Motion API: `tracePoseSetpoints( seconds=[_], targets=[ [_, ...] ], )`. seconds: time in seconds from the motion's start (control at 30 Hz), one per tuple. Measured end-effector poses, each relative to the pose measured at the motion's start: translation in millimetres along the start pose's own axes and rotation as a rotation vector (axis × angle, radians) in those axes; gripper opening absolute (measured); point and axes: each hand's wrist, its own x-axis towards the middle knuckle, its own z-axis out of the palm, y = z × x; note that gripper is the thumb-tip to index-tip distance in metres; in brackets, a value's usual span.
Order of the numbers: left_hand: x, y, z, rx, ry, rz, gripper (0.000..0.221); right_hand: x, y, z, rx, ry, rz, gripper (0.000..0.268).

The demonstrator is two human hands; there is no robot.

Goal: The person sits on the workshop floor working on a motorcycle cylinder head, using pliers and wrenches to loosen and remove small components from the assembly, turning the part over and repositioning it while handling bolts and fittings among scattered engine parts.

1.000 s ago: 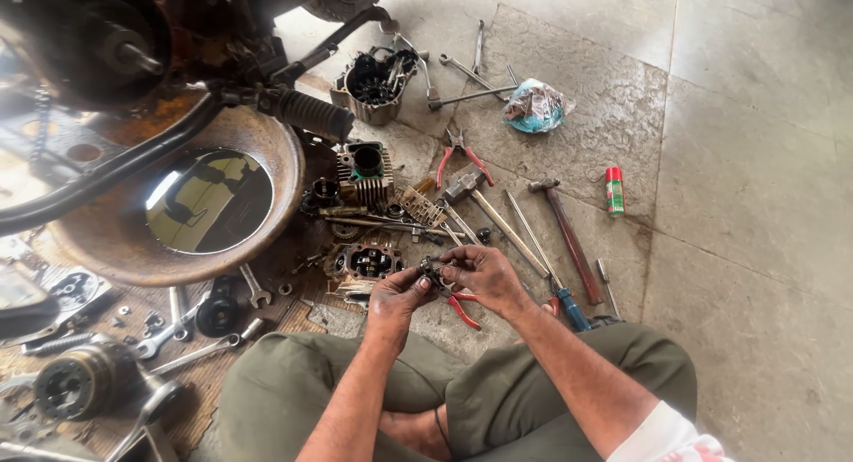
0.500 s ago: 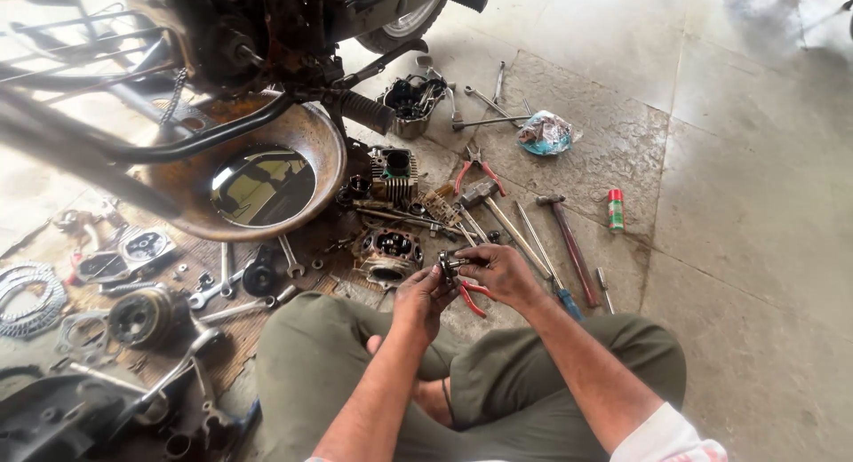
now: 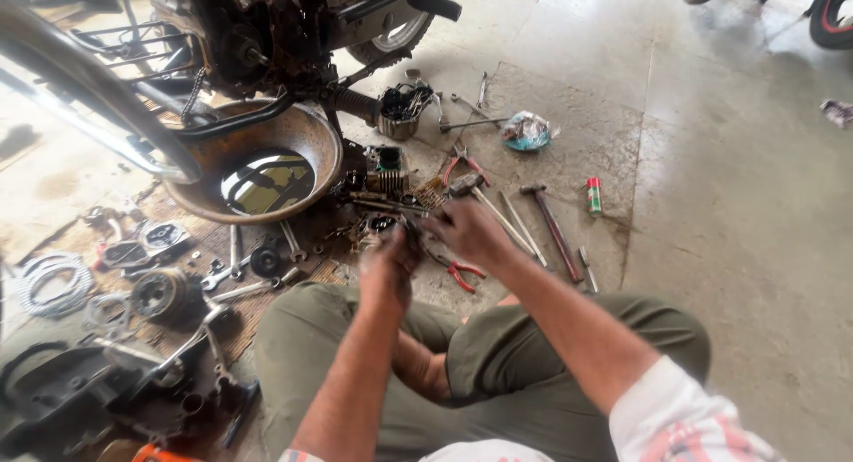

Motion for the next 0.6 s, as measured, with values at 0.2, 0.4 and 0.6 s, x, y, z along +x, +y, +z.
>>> tracePoseSetpoints(
  seconds=[0.2,0.4,0.6],
  targets=[
    [-49,103,47,0.011,0.087,0.252,0.018,17,-78,-21,0.219,0.118,-0.601,0.022],
    [-74,147,87,0.125,0.035,0.333,0.025,17,-108,-25,0.271,0.339,-0.72,0.007],
    [-53,118,128,0.108,-0.012,0.2,0.023,14,-60,-51,0.325,0.52,-0.793,0.014]
  ],
)
